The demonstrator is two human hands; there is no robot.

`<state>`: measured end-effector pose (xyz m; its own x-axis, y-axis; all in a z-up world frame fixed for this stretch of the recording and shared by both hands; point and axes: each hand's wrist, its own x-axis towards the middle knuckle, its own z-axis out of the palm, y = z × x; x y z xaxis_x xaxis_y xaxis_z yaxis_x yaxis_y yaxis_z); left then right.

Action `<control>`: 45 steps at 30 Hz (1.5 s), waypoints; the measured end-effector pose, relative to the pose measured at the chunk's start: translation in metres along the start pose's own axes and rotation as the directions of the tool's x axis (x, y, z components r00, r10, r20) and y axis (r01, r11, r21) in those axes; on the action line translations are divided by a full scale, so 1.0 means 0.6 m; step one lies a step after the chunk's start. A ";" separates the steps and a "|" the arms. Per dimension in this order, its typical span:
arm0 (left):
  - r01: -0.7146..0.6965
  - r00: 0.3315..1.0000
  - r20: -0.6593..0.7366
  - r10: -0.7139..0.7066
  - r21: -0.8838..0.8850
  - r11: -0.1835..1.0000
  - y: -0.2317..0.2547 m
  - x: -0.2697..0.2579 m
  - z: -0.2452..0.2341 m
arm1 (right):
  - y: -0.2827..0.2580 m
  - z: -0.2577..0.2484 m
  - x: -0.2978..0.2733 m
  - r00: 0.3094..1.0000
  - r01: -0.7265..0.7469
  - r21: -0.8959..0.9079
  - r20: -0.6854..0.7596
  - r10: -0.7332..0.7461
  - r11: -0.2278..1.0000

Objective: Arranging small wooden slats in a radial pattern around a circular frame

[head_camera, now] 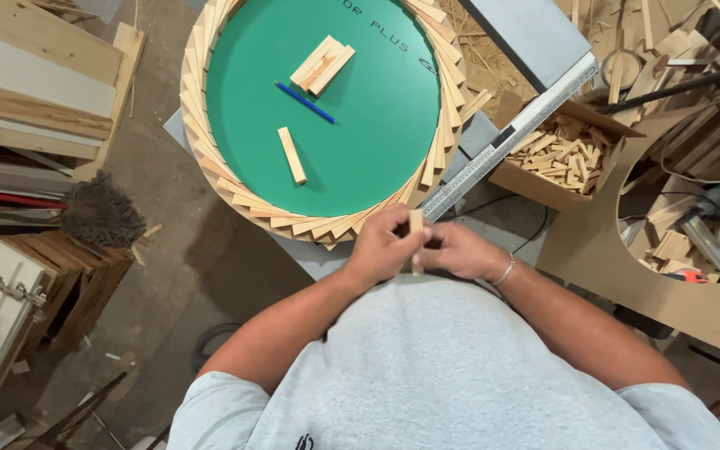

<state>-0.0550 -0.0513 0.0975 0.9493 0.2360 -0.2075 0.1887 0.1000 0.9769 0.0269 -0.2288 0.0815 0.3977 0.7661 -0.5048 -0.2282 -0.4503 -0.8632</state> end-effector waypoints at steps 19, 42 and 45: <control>-0.227 0.907 -0.115 0.406 0.677 0.700 -0.048 0.066 -0.069 | 0.122 0.012 0.022 0.953 -0.128 0.286 -0.230 0.198 0.950; -0.351 0.937 0.303 0.176 0.802 0.484 -0.129 0.116 -0.075 | 0.093 0.009 0.063 0.851 -0.109 -0.682 -0.440 -0.287 0.723; -0.349 0.937 0.302 0.176 0.799 0.490 -0.135 0.117 -0.075 | 0.121 0.002 0.074 0.808 -0.059 -0.698 -0.453 -0.377 0.714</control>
<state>-0.0151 0.0007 0.0013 0.9986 -0.0532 -0.0076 -0.0385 -0.8058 0.5910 0.0271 -0.2271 -0.0036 0.8101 0.5807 -0.0808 0.4338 -0.6863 -0.5838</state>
